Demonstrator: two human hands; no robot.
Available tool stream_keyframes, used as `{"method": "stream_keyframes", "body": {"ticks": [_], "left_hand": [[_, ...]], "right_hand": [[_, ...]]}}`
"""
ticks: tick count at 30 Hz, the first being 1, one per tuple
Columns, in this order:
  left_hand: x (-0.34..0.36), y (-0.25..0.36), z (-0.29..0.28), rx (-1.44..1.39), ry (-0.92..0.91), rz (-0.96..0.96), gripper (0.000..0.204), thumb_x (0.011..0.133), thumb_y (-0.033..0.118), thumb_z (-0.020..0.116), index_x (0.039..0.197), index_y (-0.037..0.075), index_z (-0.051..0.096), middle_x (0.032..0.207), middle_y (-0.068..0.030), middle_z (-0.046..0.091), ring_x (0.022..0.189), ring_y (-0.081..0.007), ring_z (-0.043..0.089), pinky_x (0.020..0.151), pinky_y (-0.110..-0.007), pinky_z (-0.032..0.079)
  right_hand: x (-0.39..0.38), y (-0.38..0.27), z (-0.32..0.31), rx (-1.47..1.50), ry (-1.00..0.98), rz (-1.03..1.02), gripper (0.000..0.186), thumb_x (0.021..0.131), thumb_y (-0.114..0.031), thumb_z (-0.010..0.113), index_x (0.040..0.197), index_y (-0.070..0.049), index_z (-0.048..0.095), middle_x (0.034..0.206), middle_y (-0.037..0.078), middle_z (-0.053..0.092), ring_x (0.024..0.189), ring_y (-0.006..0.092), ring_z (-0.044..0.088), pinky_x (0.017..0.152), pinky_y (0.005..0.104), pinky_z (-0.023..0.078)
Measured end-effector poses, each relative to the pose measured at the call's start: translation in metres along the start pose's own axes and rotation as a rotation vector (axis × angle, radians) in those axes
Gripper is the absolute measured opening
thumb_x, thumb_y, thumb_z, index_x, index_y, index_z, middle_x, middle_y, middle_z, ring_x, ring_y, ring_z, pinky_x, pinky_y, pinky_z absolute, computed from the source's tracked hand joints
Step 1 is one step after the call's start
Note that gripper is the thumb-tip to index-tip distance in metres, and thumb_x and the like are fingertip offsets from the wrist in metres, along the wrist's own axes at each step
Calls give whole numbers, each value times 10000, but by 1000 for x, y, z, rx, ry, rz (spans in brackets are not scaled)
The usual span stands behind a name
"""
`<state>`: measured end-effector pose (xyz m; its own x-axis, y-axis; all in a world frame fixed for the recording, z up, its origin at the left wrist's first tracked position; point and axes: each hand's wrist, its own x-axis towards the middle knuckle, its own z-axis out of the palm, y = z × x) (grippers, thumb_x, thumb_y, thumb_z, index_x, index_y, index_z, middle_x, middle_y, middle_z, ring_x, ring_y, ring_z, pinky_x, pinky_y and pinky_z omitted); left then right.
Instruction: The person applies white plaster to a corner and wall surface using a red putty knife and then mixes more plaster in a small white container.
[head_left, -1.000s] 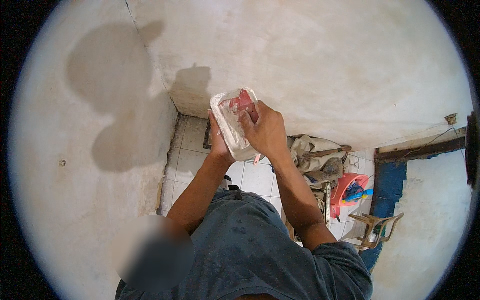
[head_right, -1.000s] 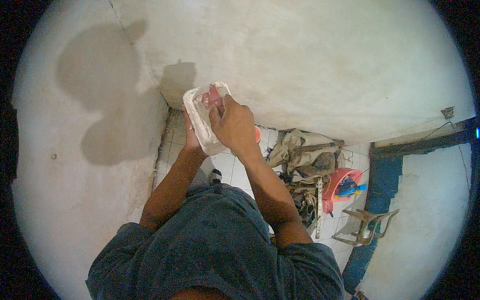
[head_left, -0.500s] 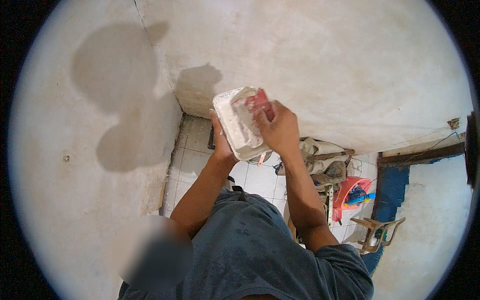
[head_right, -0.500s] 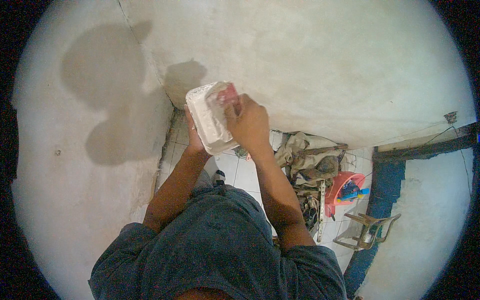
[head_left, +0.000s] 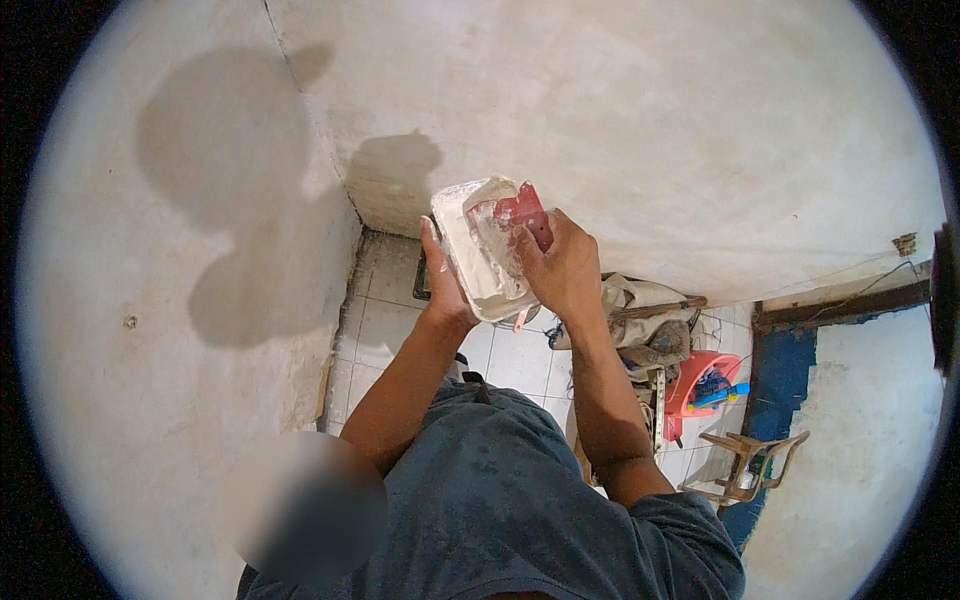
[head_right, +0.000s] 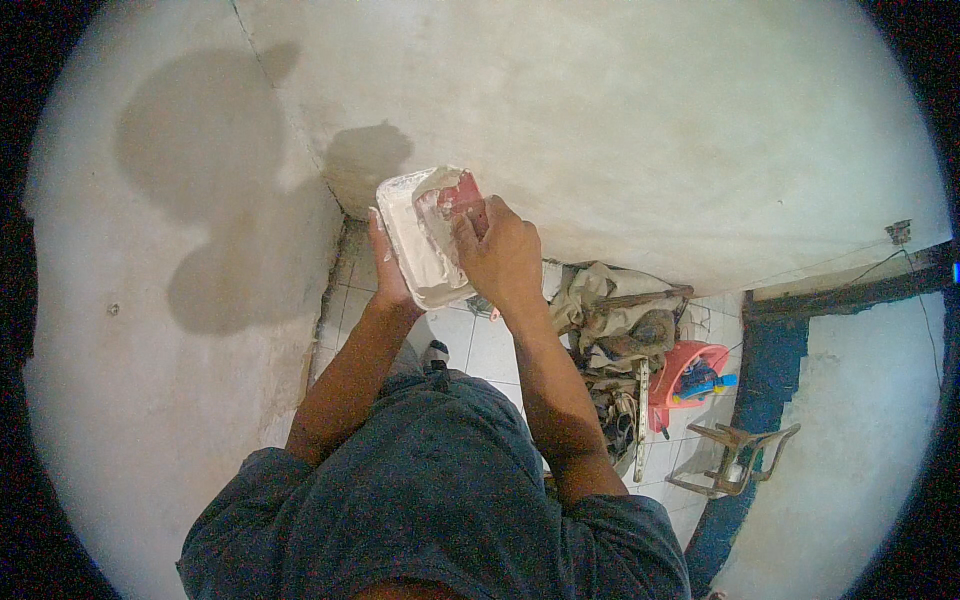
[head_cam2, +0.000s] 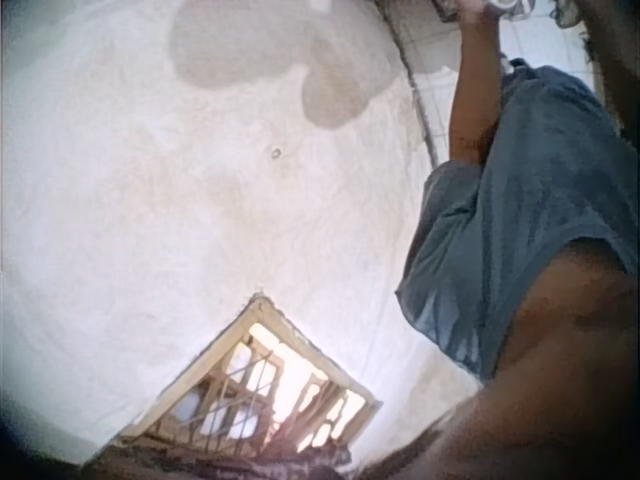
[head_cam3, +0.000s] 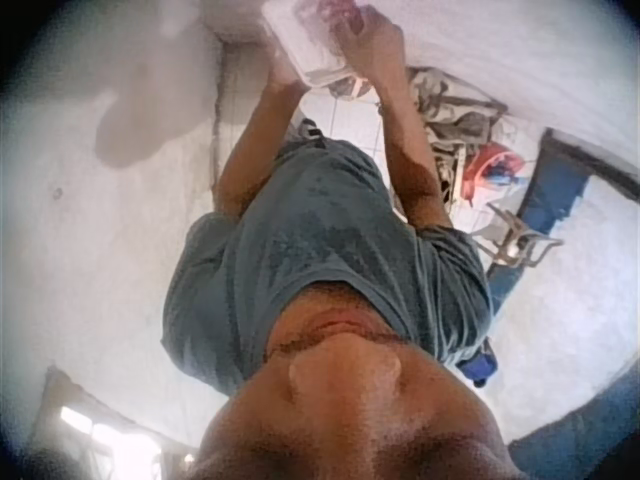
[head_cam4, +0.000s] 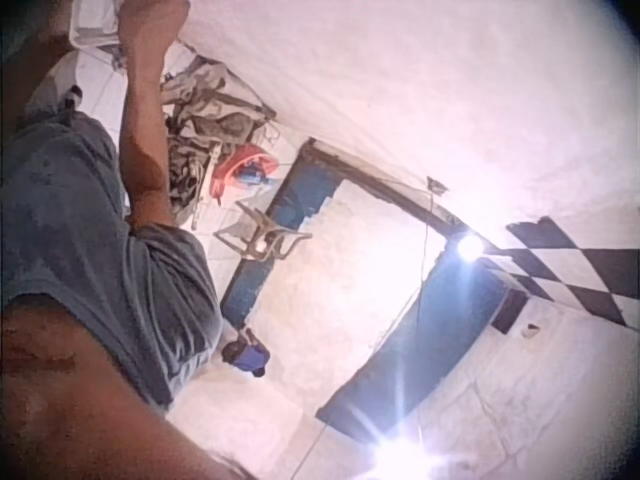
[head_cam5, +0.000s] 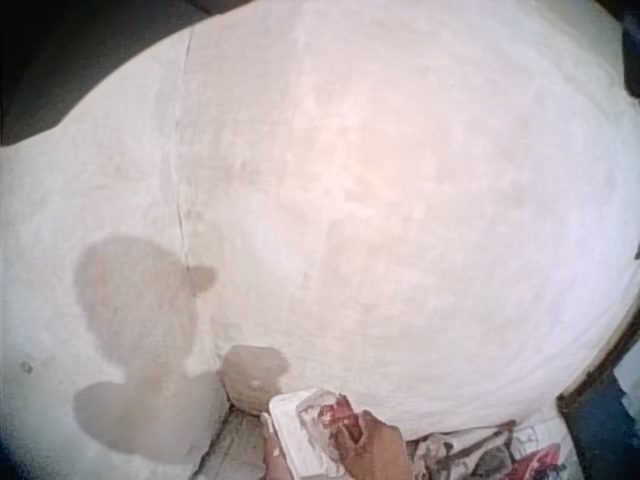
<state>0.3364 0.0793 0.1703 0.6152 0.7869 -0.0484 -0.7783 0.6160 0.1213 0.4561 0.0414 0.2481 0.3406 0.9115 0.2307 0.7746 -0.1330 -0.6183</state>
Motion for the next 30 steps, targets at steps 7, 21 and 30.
{"method": "stream_keyframes", "body": {"ticks": [7,21,30], "left_hand": [[-3,5,3,24,-33,25,874,870,759,181,1429,108,346,1385,-161,456,1221,-340,498,1025,-495,416],[-10,5,10,42,-21,18,806,900,711,216,1422,114,363,1375,-149,470,1229,-327,493,1039,-487,403],[-6,6,4,-19,-94,-24,778,923,673,261,1419,82,356,1394,-139,456,1246,-311,475,1068,-452,370]], "right_hand": [[3,-5,-8,-26,-4,43,251,826,-227,642,840,19,596,743,231,639,698,392,642,627,434,489],[2,-10,-2,26,-21,-114,546,829,-213,622,1292,-6,420,765,258,636,710,453,624,643,509,501],[1,-19,-1,-42,-83,-38,571,824,-116,618,1357,-18,439,871,260,652,816,399,660,706,398,526]]}}
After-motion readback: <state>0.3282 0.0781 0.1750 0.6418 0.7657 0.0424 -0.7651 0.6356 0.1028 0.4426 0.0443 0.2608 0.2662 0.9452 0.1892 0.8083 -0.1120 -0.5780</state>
